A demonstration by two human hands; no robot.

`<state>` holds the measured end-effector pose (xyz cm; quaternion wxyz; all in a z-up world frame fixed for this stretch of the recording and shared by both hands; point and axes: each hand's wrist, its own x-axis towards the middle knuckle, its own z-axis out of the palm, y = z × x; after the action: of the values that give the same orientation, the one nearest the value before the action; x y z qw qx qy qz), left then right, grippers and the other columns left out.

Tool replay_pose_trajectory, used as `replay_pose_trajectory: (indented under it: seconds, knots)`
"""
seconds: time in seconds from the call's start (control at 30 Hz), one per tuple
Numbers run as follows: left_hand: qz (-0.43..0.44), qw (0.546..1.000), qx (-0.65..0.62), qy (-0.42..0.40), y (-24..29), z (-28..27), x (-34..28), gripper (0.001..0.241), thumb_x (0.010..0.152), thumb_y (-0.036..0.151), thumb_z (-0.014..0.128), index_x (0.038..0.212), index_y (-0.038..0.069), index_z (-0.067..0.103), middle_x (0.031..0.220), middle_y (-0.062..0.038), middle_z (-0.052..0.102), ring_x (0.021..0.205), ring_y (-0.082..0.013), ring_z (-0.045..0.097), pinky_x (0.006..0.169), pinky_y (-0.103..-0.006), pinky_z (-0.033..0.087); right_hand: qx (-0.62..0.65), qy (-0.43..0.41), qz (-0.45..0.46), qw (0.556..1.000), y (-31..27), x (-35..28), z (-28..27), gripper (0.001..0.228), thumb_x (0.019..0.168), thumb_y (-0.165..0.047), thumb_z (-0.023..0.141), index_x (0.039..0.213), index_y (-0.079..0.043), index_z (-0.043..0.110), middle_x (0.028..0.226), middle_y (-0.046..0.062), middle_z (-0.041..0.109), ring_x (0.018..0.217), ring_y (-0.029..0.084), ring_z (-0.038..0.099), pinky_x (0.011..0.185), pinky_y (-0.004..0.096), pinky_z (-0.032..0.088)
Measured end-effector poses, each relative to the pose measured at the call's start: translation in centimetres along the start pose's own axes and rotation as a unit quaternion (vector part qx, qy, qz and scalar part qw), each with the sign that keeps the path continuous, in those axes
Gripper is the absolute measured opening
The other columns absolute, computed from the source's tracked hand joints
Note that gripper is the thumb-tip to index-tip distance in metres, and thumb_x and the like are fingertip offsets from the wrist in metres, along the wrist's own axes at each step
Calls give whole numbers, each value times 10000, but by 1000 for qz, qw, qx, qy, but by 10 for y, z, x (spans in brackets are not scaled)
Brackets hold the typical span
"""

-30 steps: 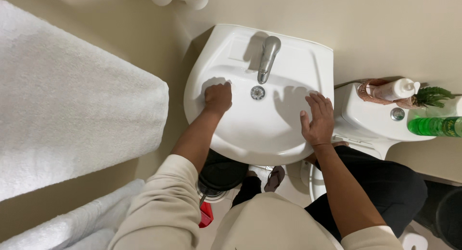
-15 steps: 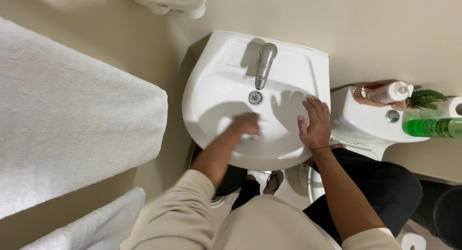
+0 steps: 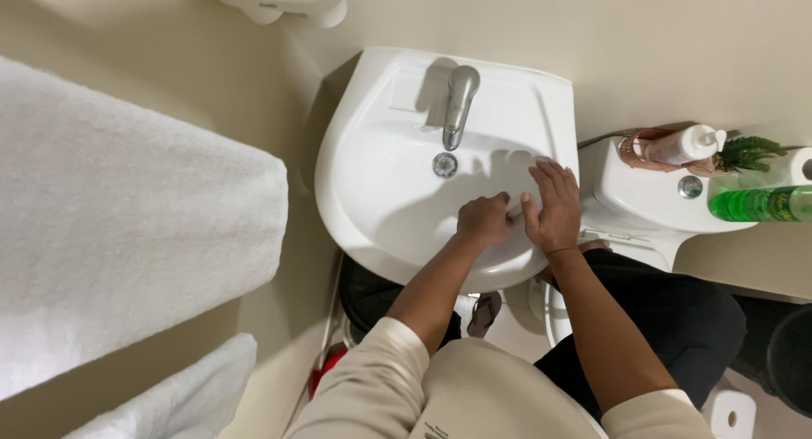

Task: The person scrubs the inside of a white bathroom sink with a small brush, focusing on the basin and the area around the drain. The person uses their left hand to scrub while their right hand rests on the sink edge for support.

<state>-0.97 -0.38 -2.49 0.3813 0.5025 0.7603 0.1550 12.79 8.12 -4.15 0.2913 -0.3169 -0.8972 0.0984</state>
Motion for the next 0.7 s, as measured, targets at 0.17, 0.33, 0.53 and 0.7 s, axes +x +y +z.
replay_pose_trajectory:
  seconds: [0.17, 0.33, 0.53, 0.7]
  knots:
    - [4, 985, 154, -75, -109, -13, 30, 434, 897, 214, 627, 1316, 108, 673, 1144, -210, 750, 1136, -411, 713, 930, -569, 556, 10, 3, -6, 1000, 2, 1, 4, 446, 1041, -358, 491, 1358, -80, 638, 1342, 142, 633, 1334, 368, 561, 1194, 513, 335]
    - [-102, 947, 302, 47, -175, -99, 46, 310, 971, 119, 531, 1238, 44, 671, 1020, -197, 773, 986, -365, 761, 840, -525, 559, 12, 8, -2, 1000, 3, 0, 2, 434, 1034, -345, 510, 1354, -84, 644, 1335, 147, 642, 1328, 371, 570, 1193, 516, 337]
    - [-172, 970, 154, 76, -113, -29, 51, 389, 1007, 201, 514, 1375, 79, 544, 1121, -176, 749, 1084, -398, 734, 874, -514, 568, 0, 4, -2, 1000, 3, -1, 0, 448, 1029, -355, 488, 1348, -80, 642, 1331, 144, 649, 1315, 371, 585, 1182, 514, 363]
    - [-88, 993, -46, 64, -26, 24, 53, 361, 939, 285, 603, 1269, 140, 579, 1053, -188, 762, 1045, -430, 747, 843, -552, 588, 6, -14, 17, 1000, -3, -1, -2, 450, 1050, -355, 480, 1382, -81, 611, 1372, 125, 618, 1353, 355, 551, 1201, 513, 333]
